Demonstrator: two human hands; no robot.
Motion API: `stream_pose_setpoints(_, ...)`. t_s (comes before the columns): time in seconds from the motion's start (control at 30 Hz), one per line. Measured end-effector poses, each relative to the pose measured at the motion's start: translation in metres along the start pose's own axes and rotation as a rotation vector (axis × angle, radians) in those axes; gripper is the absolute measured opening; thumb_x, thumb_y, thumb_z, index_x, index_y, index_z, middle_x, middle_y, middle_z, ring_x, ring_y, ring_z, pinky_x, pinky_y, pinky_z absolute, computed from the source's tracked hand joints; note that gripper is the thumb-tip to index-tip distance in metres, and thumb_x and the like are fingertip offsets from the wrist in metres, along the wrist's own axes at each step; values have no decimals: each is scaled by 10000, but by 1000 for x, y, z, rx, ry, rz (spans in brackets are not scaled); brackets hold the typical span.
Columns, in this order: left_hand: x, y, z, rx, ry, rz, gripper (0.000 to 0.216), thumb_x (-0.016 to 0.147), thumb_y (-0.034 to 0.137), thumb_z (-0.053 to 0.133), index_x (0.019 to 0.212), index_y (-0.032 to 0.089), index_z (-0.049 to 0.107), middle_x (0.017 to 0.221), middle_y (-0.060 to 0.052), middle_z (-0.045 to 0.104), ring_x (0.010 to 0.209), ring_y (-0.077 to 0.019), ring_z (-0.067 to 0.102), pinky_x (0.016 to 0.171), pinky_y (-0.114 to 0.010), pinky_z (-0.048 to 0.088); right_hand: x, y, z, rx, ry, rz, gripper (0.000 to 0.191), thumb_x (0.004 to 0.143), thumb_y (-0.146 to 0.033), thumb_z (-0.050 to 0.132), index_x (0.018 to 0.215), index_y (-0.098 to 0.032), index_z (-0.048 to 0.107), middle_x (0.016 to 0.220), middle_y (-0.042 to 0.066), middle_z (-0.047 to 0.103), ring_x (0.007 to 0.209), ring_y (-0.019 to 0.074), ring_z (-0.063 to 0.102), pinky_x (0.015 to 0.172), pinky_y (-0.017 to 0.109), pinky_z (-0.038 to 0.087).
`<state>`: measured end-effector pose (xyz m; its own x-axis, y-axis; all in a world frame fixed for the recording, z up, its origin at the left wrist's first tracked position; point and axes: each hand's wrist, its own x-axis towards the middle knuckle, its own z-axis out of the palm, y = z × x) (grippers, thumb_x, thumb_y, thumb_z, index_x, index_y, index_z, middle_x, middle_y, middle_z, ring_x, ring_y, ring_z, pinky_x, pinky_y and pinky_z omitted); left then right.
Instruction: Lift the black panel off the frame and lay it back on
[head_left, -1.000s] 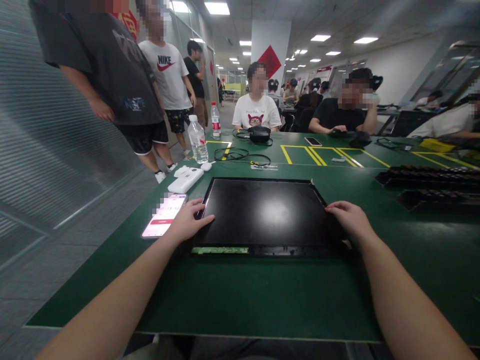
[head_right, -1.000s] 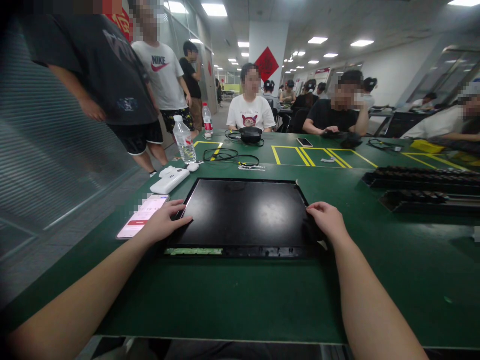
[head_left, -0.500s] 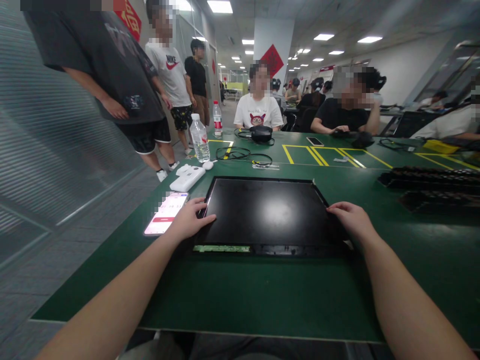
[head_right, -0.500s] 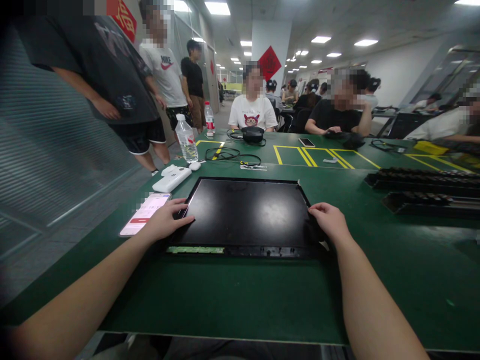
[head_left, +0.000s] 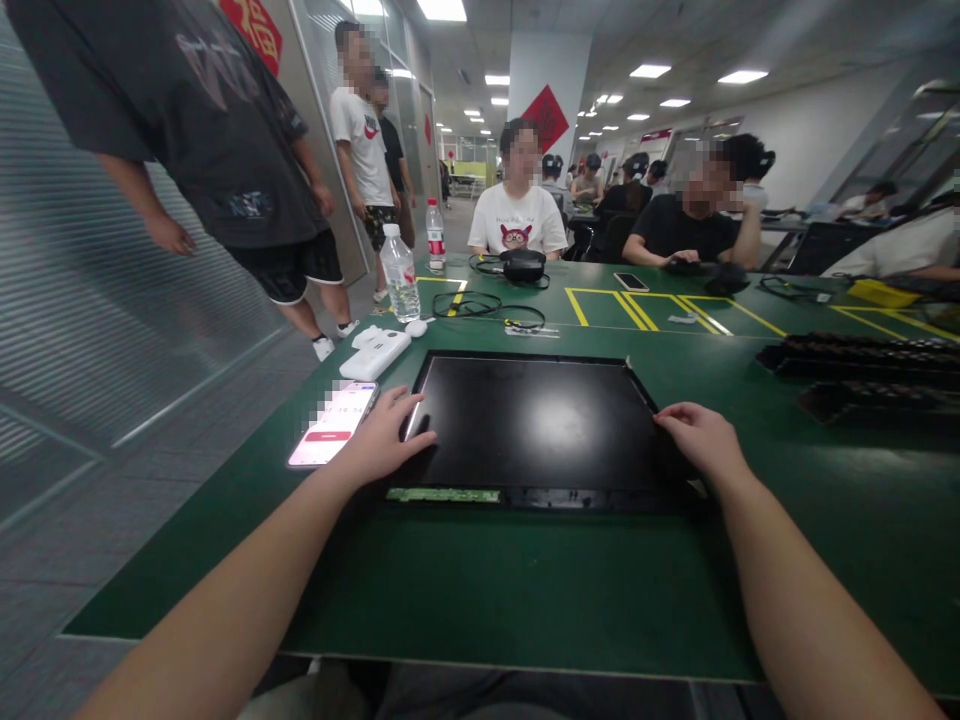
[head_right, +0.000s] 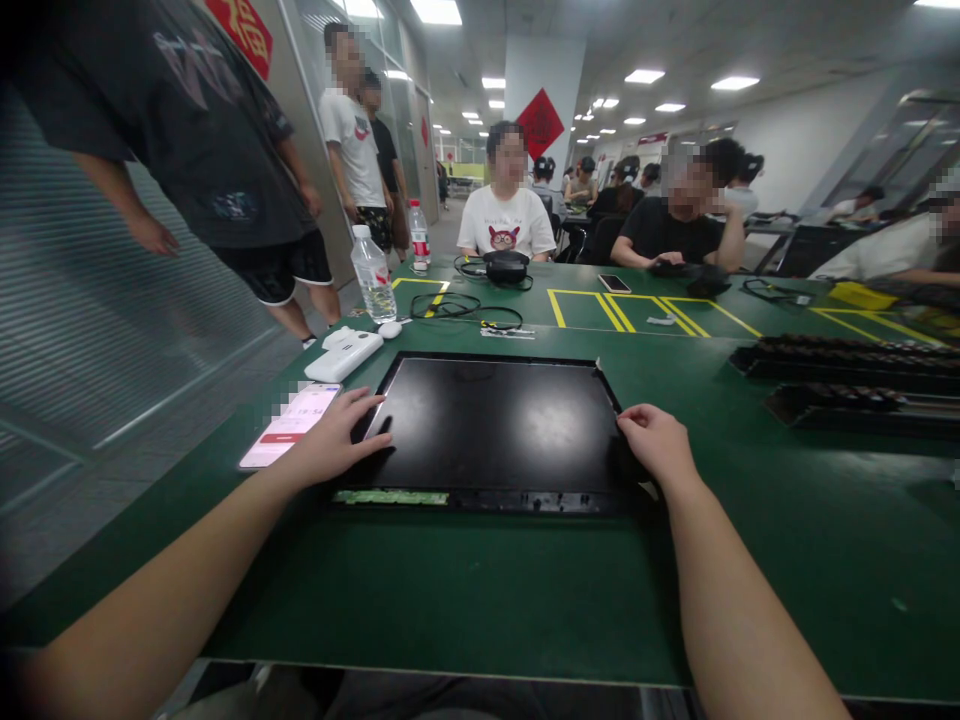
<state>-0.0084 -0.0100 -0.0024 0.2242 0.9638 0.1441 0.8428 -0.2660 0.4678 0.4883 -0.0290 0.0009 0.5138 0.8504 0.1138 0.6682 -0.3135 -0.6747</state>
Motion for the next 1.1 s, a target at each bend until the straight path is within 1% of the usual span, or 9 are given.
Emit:
stream_pose_setpoints(0.07, -4, 3, -5, -3, -34, 53, 912, 846, 753, 693, 1525, 146, 634, 1712, -257, 426, 1556, -476, 441, 1264, -627, 377, -2, -4, -1, -24, 0, -15, 150, 717, -373, 665, 737, -255, 756, 786, 65, 764, 840, 275, 702, 837, 387, 508)
stream_pose_setpoints(0.17, -9, 6, -14, 8, -146, 169, 838, 828, 754, 739, 1475, 222, 704, 1708, -206, 468, 1554, -468, 444, 1270, -626, 365, -4, -7, -2, -42, -1, -28, 141, 731, -352, 653, 741, -257, 757, 813, 72, 770, 863, 277, 708, 859, 386, 514)
stream_pose_setpoints(0.27, -12, 10, -22, -26, -247, 251, 734, 838, 666, 783, 1452, 267, 734, 1700, -169, 504, 1555, -436, 459, 1260, -602, 392, -4, -7, -2, -47, 0, -32, 143, 733, -355, 653, 742, -259, 758, 820, 75, 776, 863, 280, 711, 853, 392, 522)
stream_pose_setpoints(0.37, -13, 13, -27, -70, -297, 280, 667, 825, 586, 824, 1426, 307, 755, 1669, -136, 556, 1531, -415, 502, 1236, -583, 432, -2, -4, -2, -51, 7, -38, 138, 722, -364, 663, 728, -263, 756, 804, 74, 777, 846, 283, 711, 830, 395, 528)
stream_pose_setpoints(0.47, -14, 16, -30, -81, -324, 289, 600, 827, 519, 827, 1393, 326, 776, 1651, -114, 584, 1514, -396, 530, 1223, -560, 453, 0, -2, -2, -57, 8, -39, 140, 714, -377, 667, 718, -268, 755, 785, 70, 778, 827, 283, 708, 812, 394, 526)
stream_pose_setpoints(0.57, -15, 18, -33, -79, -348, 282, 589, 821, 470, 823, 1390, 325, 781, 1645, -104, 593, 1512, -381, 539, 1221, -534, 462, 1, 0, -1, -58, 2, -36, 144, 717, -381, 666, 719, -270, 758, 792, 68, 783, 828, 282, 709, 814, 395, 522)
stream_pose_setpoints(0.87, -12, 19, -32, -69, -341, 253, 559, 765, 438, 863, 1316, 358, 824, 1607, -63, 639, 1471, -378, 594, 1205, -526, 477, 0, -2, -1, -62, -4, -31, 121, 722, -346, 660, 721, -267, 752, 809, 69, 782, 858, 286, 718, 829, 392, 524)
stream_pose_setpoints(0.97, -12, 19, -32, -76, -351, 280, 544, 777, 412, 850, 1316, 342, 828, 1628, -67, 615, 1457, -370, 613, 1199, -518, 484, -2, -3, -1, -61, -6, -34, 121, 718, -335, 655, 722, -265, 753, 814, 72, 779, 873, 285, 717, 843, 387, 525)
stream_pose_setpoints(1.1, -12, 21, -33, -109, -350, 299, 472, 776, 413, 847, 1241, 331, 861, 1625, -71, 613, 1433, -374, 639, 1177, -506, 507, -2, -3, -1, -61, 5, -49, 129, 712, -341, 645, 711, -267, 750, 786, 68, 771, 843, 281, 710, 826, 388, 525)
